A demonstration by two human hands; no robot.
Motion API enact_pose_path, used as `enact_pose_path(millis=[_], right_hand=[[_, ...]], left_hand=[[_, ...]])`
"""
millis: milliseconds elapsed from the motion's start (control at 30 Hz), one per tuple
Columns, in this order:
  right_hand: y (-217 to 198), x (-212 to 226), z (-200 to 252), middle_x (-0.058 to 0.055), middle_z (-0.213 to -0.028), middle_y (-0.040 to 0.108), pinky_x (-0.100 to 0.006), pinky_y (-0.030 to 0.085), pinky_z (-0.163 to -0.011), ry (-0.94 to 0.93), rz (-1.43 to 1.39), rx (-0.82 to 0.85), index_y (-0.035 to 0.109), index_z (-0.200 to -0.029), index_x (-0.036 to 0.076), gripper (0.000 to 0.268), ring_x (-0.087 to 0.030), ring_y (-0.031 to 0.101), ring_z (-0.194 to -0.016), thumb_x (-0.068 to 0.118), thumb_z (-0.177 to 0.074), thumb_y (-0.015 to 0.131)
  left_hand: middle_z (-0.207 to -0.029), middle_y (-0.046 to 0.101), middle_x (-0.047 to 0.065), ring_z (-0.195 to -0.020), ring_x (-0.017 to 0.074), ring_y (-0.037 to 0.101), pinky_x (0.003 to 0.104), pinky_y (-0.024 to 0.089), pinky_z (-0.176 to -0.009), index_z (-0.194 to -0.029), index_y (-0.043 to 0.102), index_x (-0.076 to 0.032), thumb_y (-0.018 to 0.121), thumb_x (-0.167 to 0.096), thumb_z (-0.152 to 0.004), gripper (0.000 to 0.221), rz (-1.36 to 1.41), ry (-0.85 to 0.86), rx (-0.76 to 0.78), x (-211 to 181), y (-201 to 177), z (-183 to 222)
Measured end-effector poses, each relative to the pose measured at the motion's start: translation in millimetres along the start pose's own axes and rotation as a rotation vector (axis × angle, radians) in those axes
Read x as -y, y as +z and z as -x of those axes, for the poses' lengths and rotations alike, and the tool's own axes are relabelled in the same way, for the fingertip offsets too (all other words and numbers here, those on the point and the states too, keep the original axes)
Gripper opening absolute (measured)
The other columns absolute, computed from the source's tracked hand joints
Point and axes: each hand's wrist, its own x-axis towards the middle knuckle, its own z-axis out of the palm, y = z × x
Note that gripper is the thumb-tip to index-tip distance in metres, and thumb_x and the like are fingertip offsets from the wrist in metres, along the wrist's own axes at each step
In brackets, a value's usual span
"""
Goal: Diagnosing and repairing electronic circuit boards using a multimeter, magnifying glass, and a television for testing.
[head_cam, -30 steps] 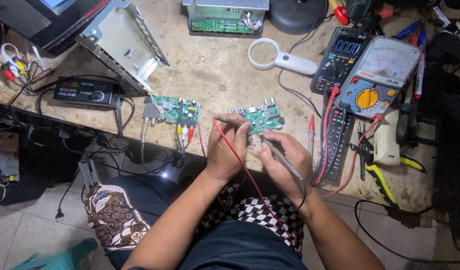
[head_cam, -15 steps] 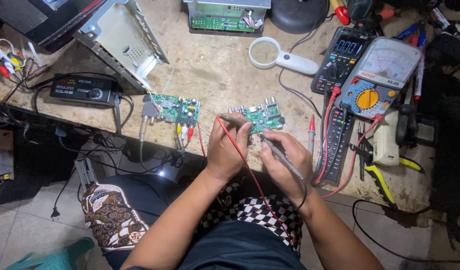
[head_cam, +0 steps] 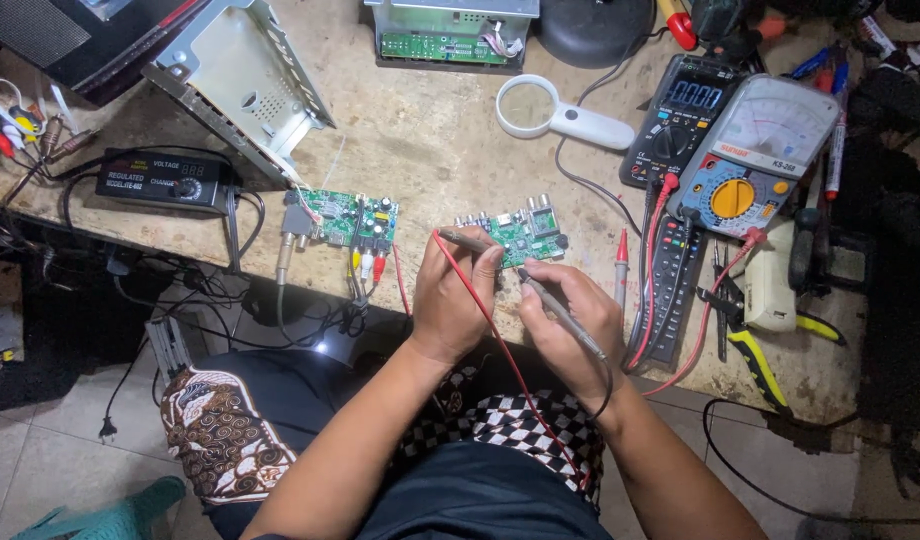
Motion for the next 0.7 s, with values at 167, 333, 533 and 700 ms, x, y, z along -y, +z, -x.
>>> enact_pose_path(millis=[167, 333, 533, 700], right_hand=[[-0.5, 0.3, -0.3, -0.014, -0.097, 0.079, -0.039, 0.062, -0.074, 0.007, 0.003, -0.005, 0.075, -0.099, 0.008, 0.014, -0.034, 0.076, -0.091, 0.007, -0.085, 0.076], [-1.2, 0.4, -1.0, -0.014, -0.097, 0.078, -0.039, 0.062, -0.074, -0.002, 0.021, 0.014, 0.075, -0.101, 0.009, 0.015, -0.034, 0.076, -0.091, 0.008, -0.085, 0.075], [-2.7, 3.3, -1.6, -0.014, -0.095, 0.078, -0.039, 0.062, -0.074, -0.016, 0.017, 0.012, 0.075, -0.100, 0.008, 0.014, -0.034, 0.076, -0.089, 0.008, -0.086, 0.076], [-2.9, 2.0, -0.9, -0.014, -0.096, 0.078, -0.039, 0.062, -0.076, -0.002, 0.002, 0.008, 0.075, -0.101, 0.008, 0.014, -0.034, 0.077, -0.090, 0.010, -0.087, 0.075]], left_hand=[[-0.084, 0.064, 0.010, -0.089, 0.0363, 0.063, 0.046, 0.052, -0.085, -0.091, 0.060, -0.008, 0.056, -0.025, -0.106, 0.023, -0.019, 0.026, -0.020, 1.4, 1.5, 0.5], [-0.082, 0.063, 0.010, -0.087, 0.0361, 0.064, 0.046, 0.052, -0.084, -0.092, 0.060, -0.008, 0.055, -0.026, -0.106, 0.024, -0.017, 0.015, -0.009, -0.6, 0.3, 0.3], [-0.078, 0.062, 0.010, -0.086, 0.0361, 0.063, 0.046, 0.052, -0.084, -0.089, 0.060, -0.008, 0.055, -0.024, -0.106, 0.024, -0.012, 0.001, 0.013, -5.8, -3.0, -2.8], [-0.077, 0.062, 0.010, -0.086, 0.0358, 0.063, 0.045, 0.052, -0.083, -0.089, 0.060, -0.009, 0.056, -0.024, -0.106, 0.023, -0.019, -0.011, 0.027, -10.9, -6.4, -5.5]])
